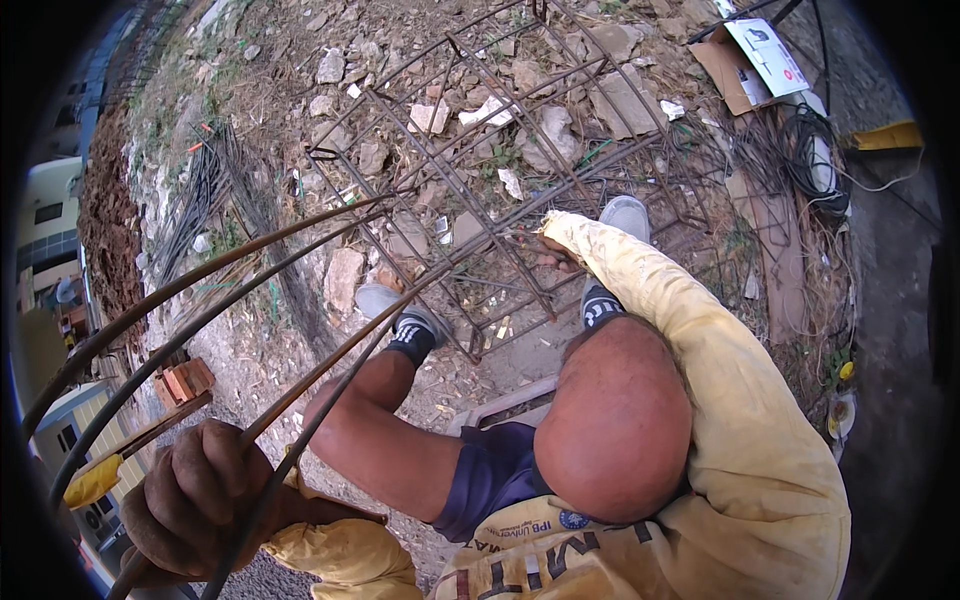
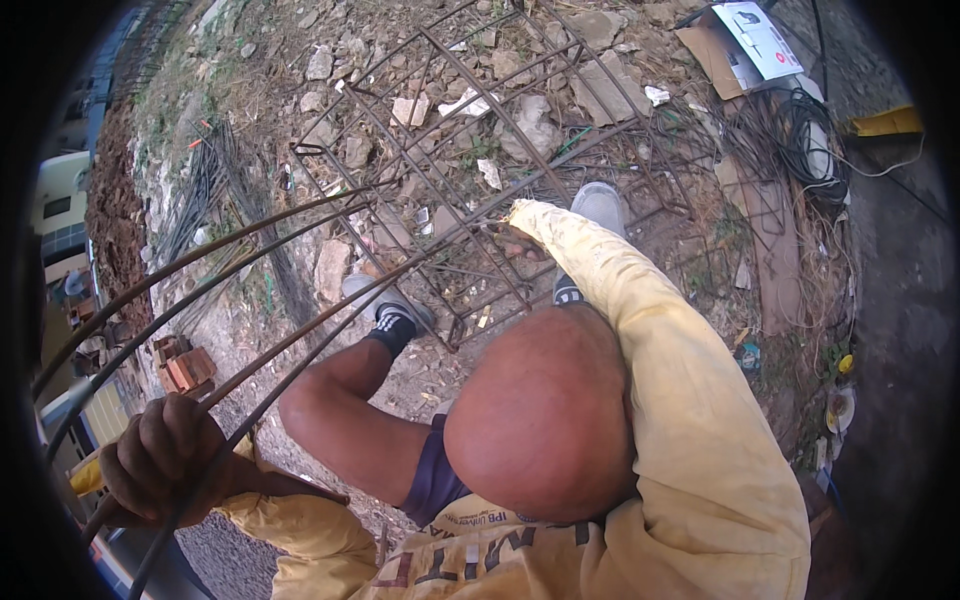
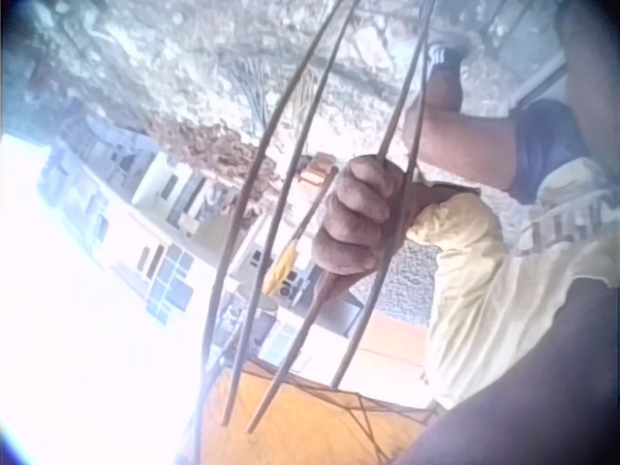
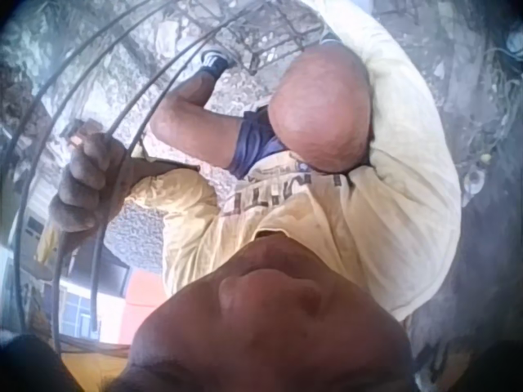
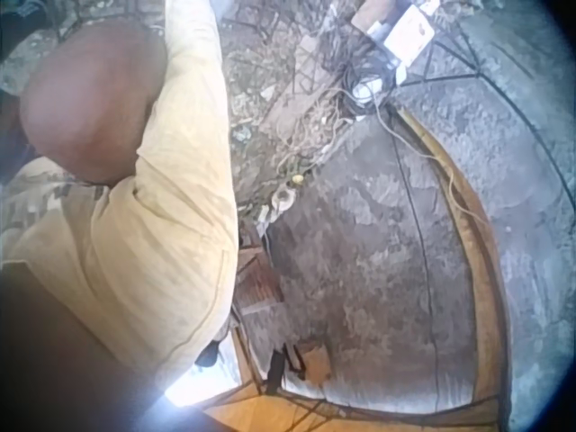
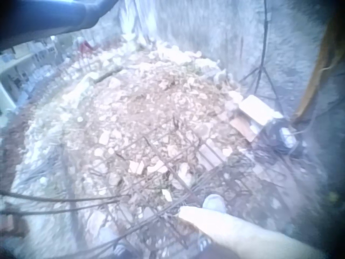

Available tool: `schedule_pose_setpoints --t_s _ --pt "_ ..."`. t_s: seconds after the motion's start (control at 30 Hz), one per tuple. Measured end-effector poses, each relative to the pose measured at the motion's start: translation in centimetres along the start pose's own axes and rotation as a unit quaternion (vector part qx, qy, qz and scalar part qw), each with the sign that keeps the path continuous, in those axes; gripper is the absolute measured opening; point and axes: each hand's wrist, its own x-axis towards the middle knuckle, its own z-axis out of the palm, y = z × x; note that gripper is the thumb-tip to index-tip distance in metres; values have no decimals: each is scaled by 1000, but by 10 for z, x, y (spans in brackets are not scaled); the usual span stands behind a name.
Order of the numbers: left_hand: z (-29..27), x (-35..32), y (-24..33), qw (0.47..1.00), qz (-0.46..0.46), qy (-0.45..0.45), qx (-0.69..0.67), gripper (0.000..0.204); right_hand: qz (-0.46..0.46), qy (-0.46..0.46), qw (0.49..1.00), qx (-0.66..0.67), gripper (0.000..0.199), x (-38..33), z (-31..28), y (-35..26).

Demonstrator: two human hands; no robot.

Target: The person sits on a small stool and uses wire to tie together intersecting steel bars forming a rebar mesh. They repeatedly wrap and twist wire around the bar intersections to secure the grid structure.

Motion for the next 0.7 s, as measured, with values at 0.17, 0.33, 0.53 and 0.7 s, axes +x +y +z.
schedule_pose_setpoints --t_s 0.17,0.33,0.53,0.7 --pt "-1 -2 3 999 -5 8 33 35 -4 13 1000 3 35 -9 10 -3" --pt "-4 -3 13 998 -5 4 69 36 -115 49 737 -665 17 63 17 28" --pt "-21 12 -14 993 3 -103 -51 56 -99 152 807 -562 12 29 -2 35" --pt "-3 14 8 993 38 -89 -71 61 -84 128 876 -457 14 25 19 8"
